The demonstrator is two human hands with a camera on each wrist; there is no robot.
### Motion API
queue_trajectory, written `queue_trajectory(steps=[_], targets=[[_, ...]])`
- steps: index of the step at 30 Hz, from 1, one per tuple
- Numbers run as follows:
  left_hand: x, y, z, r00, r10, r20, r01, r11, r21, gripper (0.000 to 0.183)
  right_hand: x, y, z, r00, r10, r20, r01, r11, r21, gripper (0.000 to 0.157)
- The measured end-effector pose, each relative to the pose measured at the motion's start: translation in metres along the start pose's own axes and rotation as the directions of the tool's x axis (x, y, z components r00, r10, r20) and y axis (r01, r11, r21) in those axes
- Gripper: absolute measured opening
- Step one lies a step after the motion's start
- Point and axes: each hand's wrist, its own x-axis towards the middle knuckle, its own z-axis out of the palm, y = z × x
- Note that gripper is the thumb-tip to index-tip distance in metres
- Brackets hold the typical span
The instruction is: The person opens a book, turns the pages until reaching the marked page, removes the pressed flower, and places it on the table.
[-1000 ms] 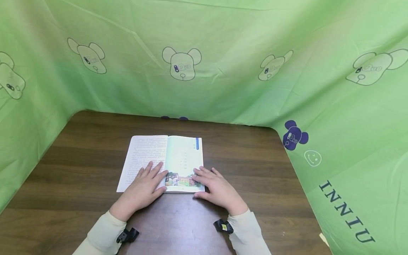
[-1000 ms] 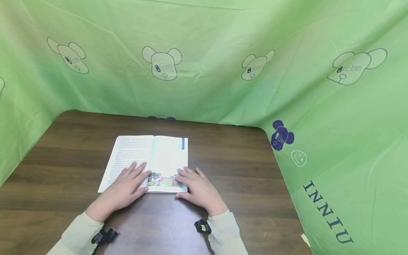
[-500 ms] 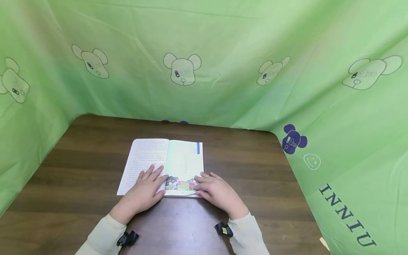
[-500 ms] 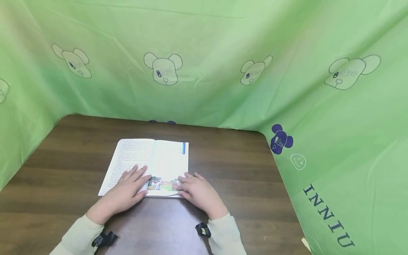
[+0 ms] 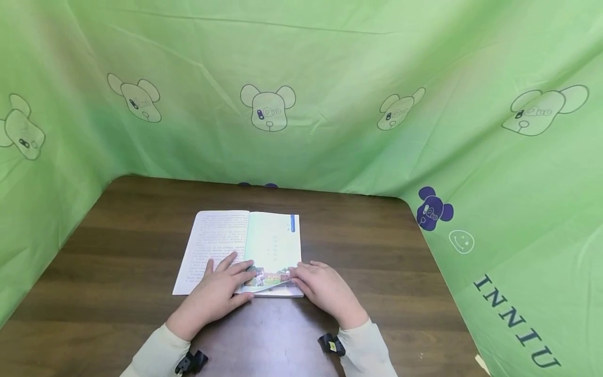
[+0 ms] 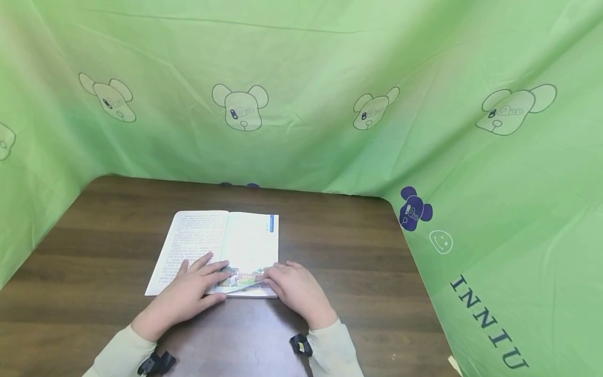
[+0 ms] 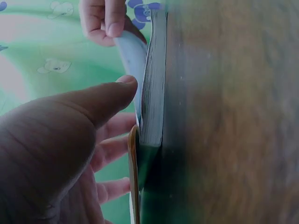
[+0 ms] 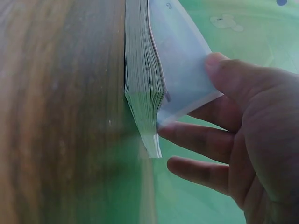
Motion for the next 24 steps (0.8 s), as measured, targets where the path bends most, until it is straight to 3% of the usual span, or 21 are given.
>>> queue_trajectory(steps=[11,17,20,24], targets=[[0.0014,0.0026,0.0073,0.998,-0.030,-0.057,0.032,0.999,0.040,0.045,0.0005,-0.0010,-0.0018,0.988,-0.002,-0.153,0.000,1.000,-0.018,0.013],[0.0014,0.0023,0.0082,0.996,-0.034,-0.079,0.038,0.998,0.051,0.035,0.0002,0.0014,-0.0036,0.965,0.065,-0.255,-0.074,0.997,-0.025,0.031],[0.0015,0.0022,0.0081,0.994,-0.043,-0.097,0.049,0.997,0.054,0.034,-0.0004,0.0025,-0.0036,0.958,0.109,-0.265,-0.113,0.994,0.000,0.041],[0.0016,0.0013,0.0073,0.990,-0.059,-0.127,0.065,0.997,0.047,0.040,-0.0002,0.0027,-0.0030,0.969,0.132,-0.208,-0.129,0.991,0.026,0.047]])
